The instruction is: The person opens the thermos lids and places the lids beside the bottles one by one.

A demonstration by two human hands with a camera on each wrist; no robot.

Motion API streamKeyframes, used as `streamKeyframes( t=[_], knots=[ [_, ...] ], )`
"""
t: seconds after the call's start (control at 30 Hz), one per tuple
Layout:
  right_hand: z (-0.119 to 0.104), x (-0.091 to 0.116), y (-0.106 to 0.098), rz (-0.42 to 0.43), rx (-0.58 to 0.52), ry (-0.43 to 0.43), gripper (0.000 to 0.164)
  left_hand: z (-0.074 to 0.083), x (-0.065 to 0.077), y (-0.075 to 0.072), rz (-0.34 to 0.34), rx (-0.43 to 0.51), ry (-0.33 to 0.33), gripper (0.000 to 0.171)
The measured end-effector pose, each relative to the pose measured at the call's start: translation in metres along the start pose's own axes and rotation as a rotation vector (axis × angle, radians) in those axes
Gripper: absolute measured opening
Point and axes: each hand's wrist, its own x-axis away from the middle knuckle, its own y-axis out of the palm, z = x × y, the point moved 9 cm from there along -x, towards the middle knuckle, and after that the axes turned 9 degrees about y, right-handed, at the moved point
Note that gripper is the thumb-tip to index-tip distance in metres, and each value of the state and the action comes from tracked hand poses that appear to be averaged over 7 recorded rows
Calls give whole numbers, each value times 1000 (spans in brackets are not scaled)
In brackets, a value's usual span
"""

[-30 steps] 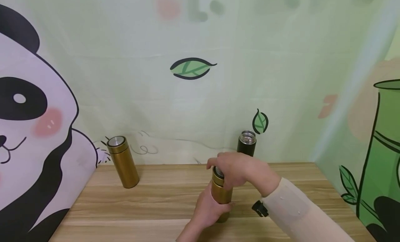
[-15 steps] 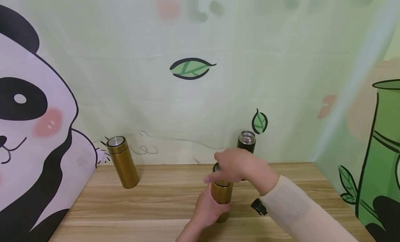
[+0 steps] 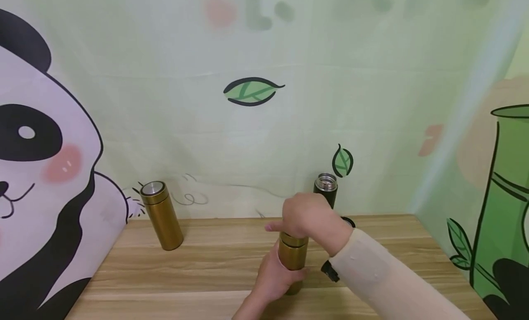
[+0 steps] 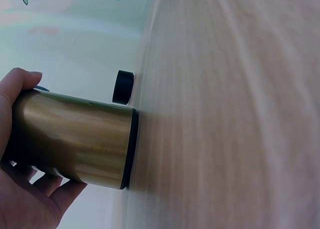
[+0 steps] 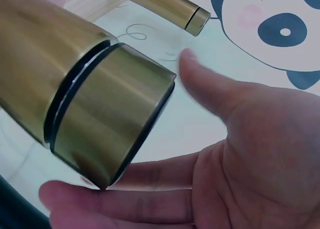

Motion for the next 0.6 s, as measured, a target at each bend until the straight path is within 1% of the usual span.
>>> streamKeyframes(
  t=[0.2,0.4,0.6],
  knots=[
    [2,-2,4,-32,-13,22,61,0,0,0,-4,-15,4,76],
    [2,-3,5,-52,-26,12,58,1,-2,0,-6,-16,18,77],
    [0,-3,6,-63,-29,8,58,0,-1,0,-8,-25,12,76]
  ],
)
